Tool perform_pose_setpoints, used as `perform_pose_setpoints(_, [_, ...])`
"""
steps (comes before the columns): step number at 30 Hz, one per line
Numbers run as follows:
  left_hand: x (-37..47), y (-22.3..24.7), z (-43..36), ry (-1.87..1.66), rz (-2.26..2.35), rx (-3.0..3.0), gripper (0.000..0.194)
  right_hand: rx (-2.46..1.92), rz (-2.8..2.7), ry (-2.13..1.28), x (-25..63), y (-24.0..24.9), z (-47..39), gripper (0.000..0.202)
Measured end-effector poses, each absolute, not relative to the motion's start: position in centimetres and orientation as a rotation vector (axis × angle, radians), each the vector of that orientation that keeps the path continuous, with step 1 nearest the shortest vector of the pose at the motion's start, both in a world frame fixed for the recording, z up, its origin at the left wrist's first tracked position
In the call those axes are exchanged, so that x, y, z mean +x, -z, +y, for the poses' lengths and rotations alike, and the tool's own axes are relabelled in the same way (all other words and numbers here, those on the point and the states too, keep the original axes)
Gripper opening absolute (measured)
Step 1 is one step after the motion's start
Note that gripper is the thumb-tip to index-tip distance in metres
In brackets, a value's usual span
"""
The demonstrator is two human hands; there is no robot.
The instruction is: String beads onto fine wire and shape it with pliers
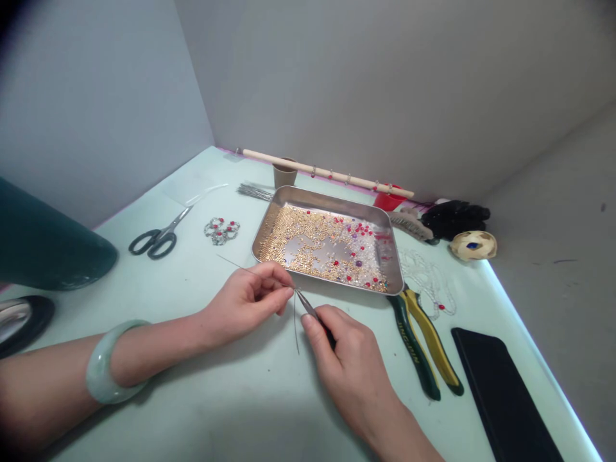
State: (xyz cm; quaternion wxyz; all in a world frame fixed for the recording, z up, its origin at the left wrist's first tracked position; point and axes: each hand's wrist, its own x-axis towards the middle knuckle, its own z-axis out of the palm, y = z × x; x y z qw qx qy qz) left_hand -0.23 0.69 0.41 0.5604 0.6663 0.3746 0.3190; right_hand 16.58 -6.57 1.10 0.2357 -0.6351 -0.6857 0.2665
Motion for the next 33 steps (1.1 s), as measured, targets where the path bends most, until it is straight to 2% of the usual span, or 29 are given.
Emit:
perform_pose_setpoints(12, [-0.3, -0.2, 0.9, -0.675, 0.860, 1.516, 0.007, -1.767, -1.893, -0.792, 16.8, -1.1, -6.3, 0.036])
perform_pose_setpoints(20, [-0.7, -0.9, 1.9, -0.522, 0.765, 1.220, 0.008, -1.794, -1.681, -1.204, 17.6, -1.4, -6.1, 0.041])
perform_pose_setpoints(25, [-1.1, -0.7, 2.4, -0.441, 0.635, 0.983, 0.018, -1.544, -1.287, -1.630, 17.8, -1.0, -6.0, 0.040])
perform_pose_setpoints(33, [-0.8, -0.7, 1.7, -0.542, 0.740, 1.294, 0.024, -1.503, -1.198, -1.643, 17.1, -0.6, -6.1, 0.039])
